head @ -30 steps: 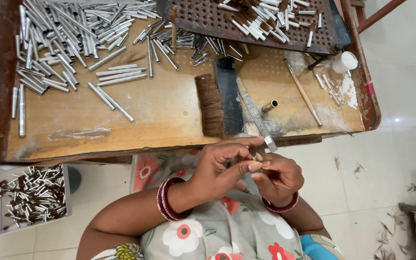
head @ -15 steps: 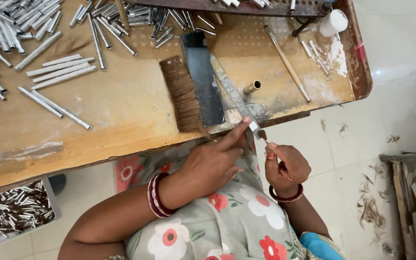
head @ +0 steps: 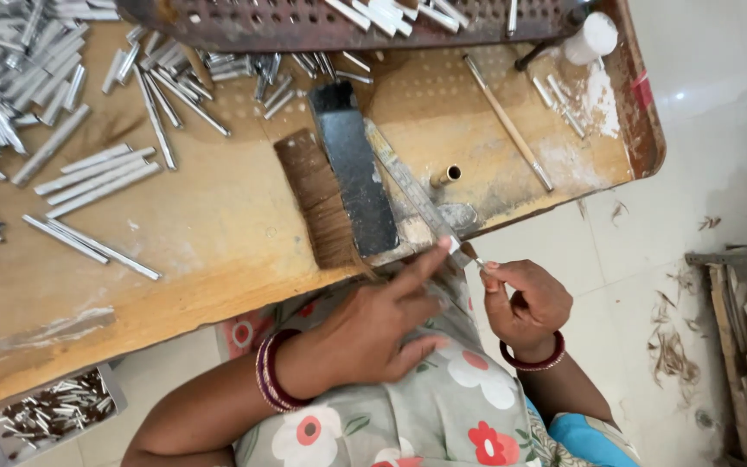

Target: Assembling, measuring, and inspecting small metal tubes at a workstation.

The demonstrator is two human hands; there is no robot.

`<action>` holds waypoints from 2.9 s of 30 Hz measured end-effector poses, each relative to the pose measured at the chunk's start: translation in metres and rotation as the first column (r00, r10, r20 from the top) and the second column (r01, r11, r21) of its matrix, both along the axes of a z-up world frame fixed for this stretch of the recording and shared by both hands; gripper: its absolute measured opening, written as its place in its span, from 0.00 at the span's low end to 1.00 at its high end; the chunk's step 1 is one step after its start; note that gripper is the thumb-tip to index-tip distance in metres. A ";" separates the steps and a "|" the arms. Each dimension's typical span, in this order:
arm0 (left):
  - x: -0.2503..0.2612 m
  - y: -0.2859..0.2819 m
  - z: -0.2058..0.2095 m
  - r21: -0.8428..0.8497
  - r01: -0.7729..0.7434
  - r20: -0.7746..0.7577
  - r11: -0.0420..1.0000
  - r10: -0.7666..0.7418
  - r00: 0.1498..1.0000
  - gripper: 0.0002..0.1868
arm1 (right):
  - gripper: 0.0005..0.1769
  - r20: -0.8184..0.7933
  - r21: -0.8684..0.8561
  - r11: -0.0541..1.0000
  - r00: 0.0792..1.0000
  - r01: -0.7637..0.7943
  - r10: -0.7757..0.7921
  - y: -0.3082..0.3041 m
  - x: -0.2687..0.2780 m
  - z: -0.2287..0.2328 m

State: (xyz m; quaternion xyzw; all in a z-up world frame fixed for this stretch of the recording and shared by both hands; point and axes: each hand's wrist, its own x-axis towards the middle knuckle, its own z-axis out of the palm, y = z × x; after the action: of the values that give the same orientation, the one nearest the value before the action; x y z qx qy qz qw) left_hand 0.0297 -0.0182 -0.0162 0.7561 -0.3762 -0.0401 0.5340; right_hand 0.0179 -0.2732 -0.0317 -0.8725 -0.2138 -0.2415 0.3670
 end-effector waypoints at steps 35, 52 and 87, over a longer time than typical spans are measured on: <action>0.016 0.095 0.022 -0.086 -0.606 0.015 0.791 0.609 0.793 0.31 | 0.13 -0.222 -0.239 0.857 0.885 -0.456 0.409 0.092 0.081 0.062; -0.001 0.023 -0.016 -0.543 -0.505 -0.299 0.671 0.407 0.863 0.44 | 0.12 -0.152 -0.254 0.872 0.907 -0.419 0.392 0.085 0.062 0.060; 0.003 0.060 0.011 0.090 -0.753 0.273 0.652 0.711 0.648 0.10 | 0.12 0.262 -0.268 0.961 0.955 -0.067 0.140 0.105 0.044 0.034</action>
State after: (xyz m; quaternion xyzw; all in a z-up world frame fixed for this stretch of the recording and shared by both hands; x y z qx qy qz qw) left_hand 0.0326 0.0417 -0.0057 0.8916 -0.0863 0.2243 0.3838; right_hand 0.0624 -0.1685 0.0020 -0.8575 -0.3383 -0.3123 0.2295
